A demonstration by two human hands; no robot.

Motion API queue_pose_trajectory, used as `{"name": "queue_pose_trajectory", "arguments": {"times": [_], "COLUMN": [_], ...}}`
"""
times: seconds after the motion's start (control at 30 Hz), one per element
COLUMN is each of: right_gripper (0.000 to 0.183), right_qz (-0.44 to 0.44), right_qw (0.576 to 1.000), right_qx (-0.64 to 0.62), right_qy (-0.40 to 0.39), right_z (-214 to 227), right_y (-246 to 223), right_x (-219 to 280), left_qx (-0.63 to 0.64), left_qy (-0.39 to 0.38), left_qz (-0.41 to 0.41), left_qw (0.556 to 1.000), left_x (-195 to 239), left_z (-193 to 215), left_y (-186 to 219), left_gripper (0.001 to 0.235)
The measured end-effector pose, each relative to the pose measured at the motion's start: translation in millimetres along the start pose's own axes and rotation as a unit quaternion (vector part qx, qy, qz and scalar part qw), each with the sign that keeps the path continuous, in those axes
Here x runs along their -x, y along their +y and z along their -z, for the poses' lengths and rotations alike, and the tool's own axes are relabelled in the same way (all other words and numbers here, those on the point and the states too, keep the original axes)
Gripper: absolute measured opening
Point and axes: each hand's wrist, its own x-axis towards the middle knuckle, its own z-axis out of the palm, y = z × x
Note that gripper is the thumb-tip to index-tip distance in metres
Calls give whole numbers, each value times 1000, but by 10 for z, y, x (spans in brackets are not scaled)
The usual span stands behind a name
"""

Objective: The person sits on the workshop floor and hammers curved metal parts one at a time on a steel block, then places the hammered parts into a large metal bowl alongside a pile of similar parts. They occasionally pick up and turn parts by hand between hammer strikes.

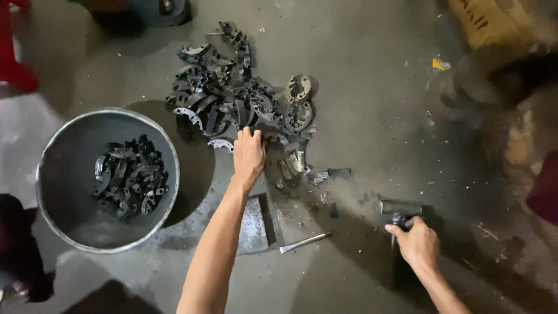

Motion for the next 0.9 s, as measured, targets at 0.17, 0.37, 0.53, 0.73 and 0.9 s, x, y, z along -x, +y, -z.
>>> {"name": "queue_pose_trajectory", "arguments": {"times": [0.17,0.37,0.53,0.73,0.9], "right_gripper": [52,37,37,41,54], "right_qz": [15,-8,6,272,444], "right_qw": [999,997,958,894,860], "right_qx": [-37,-56,-287,-334,-237], "right_qy": [23,-49,-10,-128,-82], "right_z": [15,33,5,556,896], "right_y": [-14,-148,-224,-1208,-1979], "right_x": [54,203,340,1676,2301], "left_qx": [2,-83,252,161,150], "left_qy": [-24,-130,81,92,65], "left_qz": [-116,-148,50,15,26], "left_qw": [993,977,963,983,986], "left_x": [95,914,2103,2484,2488], "left_z": [822,1474,1266,1051,893], "left_y": [114,-104,-78,-66,-140], "left_gripper": [19,30,22,31,19]}}
